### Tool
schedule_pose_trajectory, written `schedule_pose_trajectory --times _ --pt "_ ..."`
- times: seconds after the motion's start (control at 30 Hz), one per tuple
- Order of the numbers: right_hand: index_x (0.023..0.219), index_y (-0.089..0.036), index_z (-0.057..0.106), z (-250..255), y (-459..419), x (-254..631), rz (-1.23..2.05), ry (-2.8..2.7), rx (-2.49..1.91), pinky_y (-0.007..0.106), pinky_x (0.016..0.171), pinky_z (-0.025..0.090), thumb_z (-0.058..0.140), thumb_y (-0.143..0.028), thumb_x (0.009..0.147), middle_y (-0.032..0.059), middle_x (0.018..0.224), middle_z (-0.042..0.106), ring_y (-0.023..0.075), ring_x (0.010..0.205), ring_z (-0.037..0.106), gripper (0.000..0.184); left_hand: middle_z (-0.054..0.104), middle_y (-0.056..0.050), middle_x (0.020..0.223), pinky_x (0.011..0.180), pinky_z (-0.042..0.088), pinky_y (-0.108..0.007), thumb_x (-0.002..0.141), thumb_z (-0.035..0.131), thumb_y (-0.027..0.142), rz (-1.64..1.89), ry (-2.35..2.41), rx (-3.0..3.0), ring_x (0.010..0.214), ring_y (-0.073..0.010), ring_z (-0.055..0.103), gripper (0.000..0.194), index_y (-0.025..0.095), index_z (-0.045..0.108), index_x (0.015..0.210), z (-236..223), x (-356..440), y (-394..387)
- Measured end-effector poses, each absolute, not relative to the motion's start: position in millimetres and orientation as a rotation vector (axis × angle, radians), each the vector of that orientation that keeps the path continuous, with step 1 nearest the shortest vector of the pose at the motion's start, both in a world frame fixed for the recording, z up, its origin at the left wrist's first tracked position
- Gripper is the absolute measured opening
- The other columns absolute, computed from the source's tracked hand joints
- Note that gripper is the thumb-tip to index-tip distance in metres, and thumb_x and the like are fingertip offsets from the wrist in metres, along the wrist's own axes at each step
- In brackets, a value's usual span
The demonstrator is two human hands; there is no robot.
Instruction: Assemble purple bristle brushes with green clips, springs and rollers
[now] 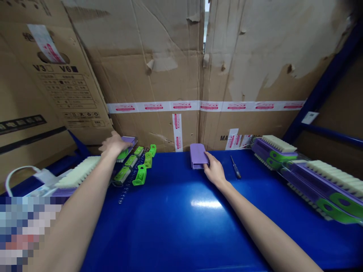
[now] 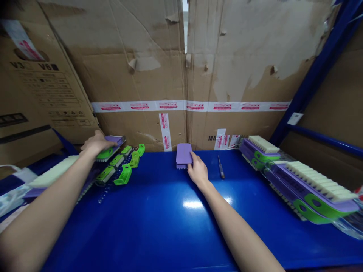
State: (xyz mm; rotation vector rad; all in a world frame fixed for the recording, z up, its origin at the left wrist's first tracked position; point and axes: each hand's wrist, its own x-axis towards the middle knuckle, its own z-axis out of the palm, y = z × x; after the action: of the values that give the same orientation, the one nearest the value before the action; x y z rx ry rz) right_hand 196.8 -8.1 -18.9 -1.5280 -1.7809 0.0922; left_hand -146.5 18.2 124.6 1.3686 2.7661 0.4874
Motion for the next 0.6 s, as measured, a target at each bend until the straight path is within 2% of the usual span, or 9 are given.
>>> schedule_pose_trajectory --times 0.3,0.6 --pt "0.129 -0.015 0.046 -20.2 -7.6 196.7 0.088 -1.789 -1.521 0.038 0.093 0.046 0.044 -0.018 0.08 0.0127 0.119 0.06 0.0257 0.11 0.056 0.05 0.044 -0.024 0.132 0.084 0.04 -0.044 0.065 0.065 0.049 0.437 2.758 1.317 0.121 -0.038 0.042 0.08 0.013 0.028 0.126 132.3 -140.6 12.6" --pt "0.129 -0.015 0.046 -18.6 -8.9 196.2 0.096 -1.799 -1.531 0.037 0.093 0.046 0.044 -0.017 0.079 0.0126 0.118 0.06 0.0251 0.11 0.057 0.05 0.04 -0.022 0.133 0.088 0.035 -0.047 0.067 0.065 0.043 0.517 2.787 1.507 0.123 -0.0361 0.036 0.074 0.018 0.027 0.126 123.8 -147.7 20.5"
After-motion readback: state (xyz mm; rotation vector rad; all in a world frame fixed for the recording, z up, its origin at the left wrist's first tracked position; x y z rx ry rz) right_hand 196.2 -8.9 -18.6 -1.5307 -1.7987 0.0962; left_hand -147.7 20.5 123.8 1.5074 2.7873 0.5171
